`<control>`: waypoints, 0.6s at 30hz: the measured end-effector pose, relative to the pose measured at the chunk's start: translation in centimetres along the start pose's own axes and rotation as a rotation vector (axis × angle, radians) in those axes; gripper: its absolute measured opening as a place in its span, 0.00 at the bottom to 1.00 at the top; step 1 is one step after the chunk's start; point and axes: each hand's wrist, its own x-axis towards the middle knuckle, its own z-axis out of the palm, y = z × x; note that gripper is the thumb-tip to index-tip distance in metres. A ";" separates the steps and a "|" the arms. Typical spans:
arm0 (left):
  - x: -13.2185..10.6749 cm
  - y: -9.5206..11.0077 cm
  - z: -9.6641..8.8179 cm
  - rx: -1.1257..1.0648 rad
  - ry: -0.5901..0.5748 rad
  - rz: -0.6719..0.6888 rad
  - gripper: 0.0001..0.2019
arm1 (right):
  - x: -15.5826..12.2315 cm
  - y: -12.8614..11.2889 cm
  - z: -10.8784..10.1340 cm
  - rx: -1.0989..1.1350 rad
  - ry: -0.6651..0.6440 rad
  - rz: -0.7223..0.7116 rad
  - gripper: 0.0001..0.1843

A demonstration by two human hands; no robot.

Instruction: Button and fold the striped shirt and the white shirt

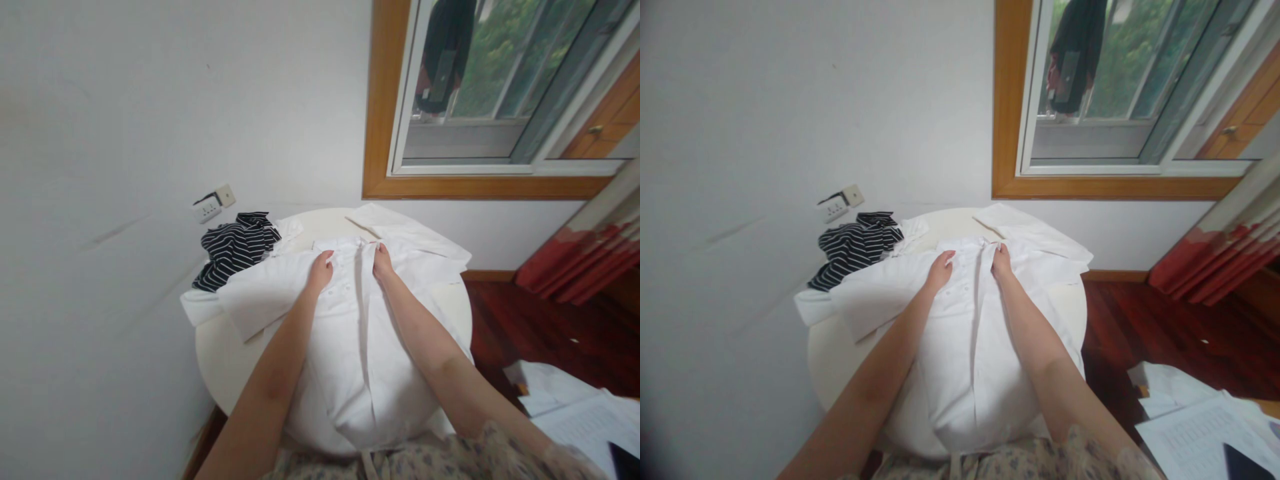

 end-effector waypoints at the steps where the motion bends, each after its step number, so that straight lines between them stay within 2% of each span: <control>1: 0.0 0.0 0.0 0.007 0.000 -0.001 0.22 | 0.1 0.0 0.0 0.027 0.013 0.021 0.12; 18: -0.1 0.1 -0.1 0.001 -0.002 -0.006 0.22 | -0.5 -1.2 -0.2 0.159 0.024 0.152 0.13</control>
